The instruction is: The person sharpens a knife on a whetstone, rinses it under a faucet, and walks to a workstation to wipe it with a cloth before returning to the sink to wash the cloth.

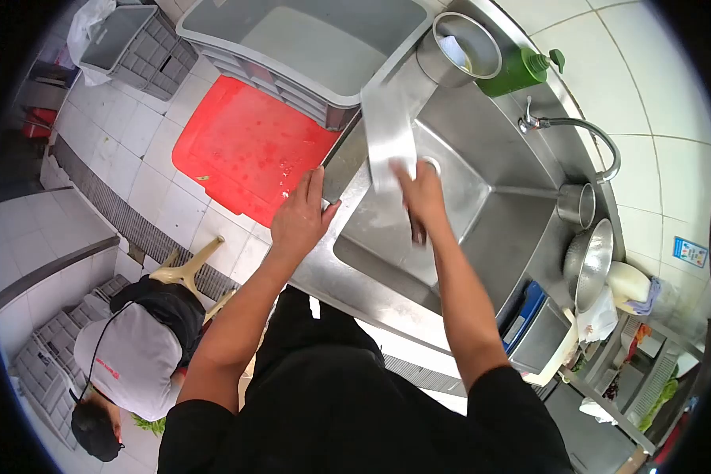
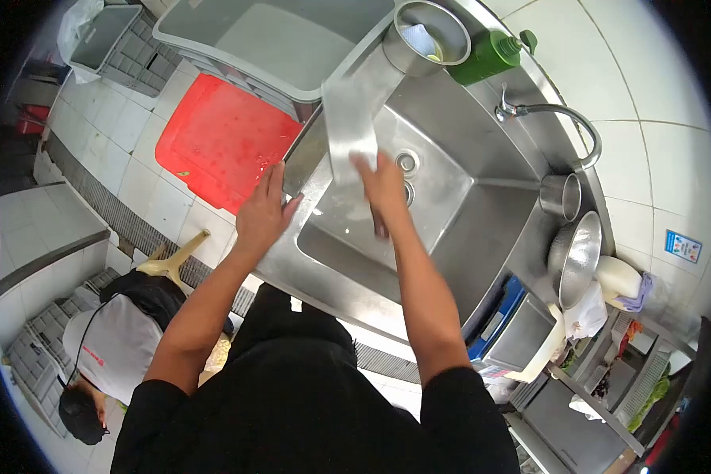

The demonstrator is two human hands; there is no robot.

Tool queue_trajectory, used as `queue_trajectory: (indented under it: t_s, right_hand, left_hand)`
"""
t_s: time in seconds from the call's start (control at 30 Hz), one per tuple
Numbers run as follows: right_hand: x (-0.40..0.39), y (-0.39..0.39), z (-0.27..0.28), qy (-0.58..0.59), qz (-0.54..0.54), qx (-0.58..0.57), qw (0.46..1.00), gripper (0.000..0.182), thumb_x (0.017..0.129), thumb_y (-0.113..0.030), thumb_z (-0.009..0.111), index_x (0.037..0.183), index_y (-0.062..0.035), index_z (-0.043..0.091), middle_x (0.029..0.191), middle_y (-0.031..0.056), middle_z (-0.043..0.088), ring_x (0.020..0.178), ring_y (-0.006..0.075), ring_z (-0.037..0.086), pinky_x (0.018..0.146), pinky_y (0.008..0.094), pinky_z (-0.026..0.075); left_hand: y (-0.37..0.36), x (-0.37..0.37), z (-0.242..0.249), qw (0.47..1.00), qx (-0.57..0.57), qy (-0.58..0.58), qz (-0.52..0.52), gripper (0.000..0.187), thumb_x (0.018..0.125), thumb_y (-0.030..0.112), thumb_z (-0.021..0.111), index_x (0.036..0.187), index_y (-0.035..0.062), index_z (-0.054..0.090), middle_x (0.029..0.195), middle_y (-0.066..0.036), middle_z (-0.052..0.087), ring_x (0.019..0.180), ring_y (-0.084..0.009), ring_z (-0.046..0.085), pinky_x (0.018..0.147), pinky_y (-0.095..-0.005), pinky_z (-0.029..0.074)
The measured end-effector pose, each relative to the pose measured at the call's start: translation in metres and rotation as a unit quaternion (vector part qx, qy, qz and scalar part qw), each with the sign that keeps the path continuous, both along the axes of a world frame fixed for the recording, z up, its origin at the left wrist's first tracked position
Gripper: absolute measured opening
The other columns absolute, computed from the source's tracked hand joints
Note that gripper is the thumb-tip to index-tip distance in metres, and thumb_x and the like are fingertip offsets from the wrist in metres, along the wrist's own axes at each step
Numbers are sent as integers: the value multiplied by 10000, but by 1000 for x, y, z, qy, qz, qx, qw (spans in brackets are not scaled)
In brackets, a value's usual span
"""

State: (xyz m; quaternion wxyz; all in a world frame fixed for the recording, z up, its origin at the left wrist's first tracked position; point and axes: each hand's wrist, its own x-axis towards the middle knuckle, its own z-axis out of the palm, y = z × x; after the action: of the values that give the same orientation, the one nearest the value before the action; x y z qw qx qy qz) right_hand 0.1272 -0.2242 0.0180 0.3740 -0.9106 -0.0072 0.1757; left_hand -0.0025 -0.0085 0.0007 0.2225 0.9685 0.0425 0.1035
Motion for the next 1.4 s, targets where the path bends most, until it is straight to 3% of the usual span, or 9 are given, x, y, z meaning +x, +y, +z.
queue_trajectory:
  t_s: [0.13,0.43,0.5,0.63,0.77,0.97,1.03,1.2,1.4]
  right_hand:
    - [56,37,34,-3,-71,26,997,475,916,-422,642,934,50,593,593,130,571,473,223,580,517,379,472]
    - [-97,-16,64,200,-40,22,979,445,920,-369,650,1172,-1,653,683,131,647,505,210,595,524,367,480]
    - [-43,-10,17,26,32,-36,999,451,914,-398,648,1103,12,644,761,199,662,642,293,646,650,421,499]
    - [71,44,19,-9,-37,28,999,457,922,-434,634,988,18,620,625,144,601,498,245,600,532,391,475]
    - [18,22,32,19,-11,32,999,430,931,-406,627,972,21,602,629,132,592,507,222,600,540,384,483]
    - [-92,-20,60,222,-17,24,975,500,915,-385,644,1231,1,611,702,139,648,525,199,609,538,367,486]
    - [-46,-10,33,64,48,-44,996,456,912,-398,654,1117,9,642,673,134,639,504,205,600,523,366,477]
    - [71,50,19,-1,-53,50,997,458,910,-410,657,933,43,593,596,121,573,477,213,574,520,365,473]
    - [-60,-9,17,61,-13,32,998,392,912,-371,678,1058,-9,645,536,23,527,431,117,498,442,316,412]
  left_hand:
    - [0,-1,4,1000,7,5,-8,714,862,365,712,1413,20,418,1308,-189,568,946,-314,681,713,-374,588]
    - [4,1,4,999,-29,45,-6,742,863,386,707,1431,18,402,1321,-229,556,1023,-363,656,753,-414,576]
    - [0,0,5,999,-30,42,4,732,874,387,694,1433,18,398,1326,-236,550,1026,-362,656,743,-417,578]
    - [1,-1,3,1000,1,4,-7,715,855,383,714,1399,20,426,1293,-196,572,921,-325,682,732,-376,580]
    - [-1,2,8,999,5,42,2,720,858,386,711,1406,21,421,1297,-190,569,918,-316,683,726,-374,582]
    - [6,2,2,999,-26,26,-5,739,866,355,709,1433,8,387,1309,-243,554,1025,-365,650,769,-404,574]
    - [1,0,0,999,-31,9,-18,742,863,356,712,1432,8,388,1308,-240,555,1019,-361,651,766,-404,574]
    - [1,-1,4,1000,4,16,-12,727,863,356,714,1413,-4,405,1290,-206,566,945,-313,681,719,-375,583]
    - [2,0,6,998,-31,55,-4,736,863,366,708,1424,1,400,1310,-228,558,1017,-363,653,761,-426,569]
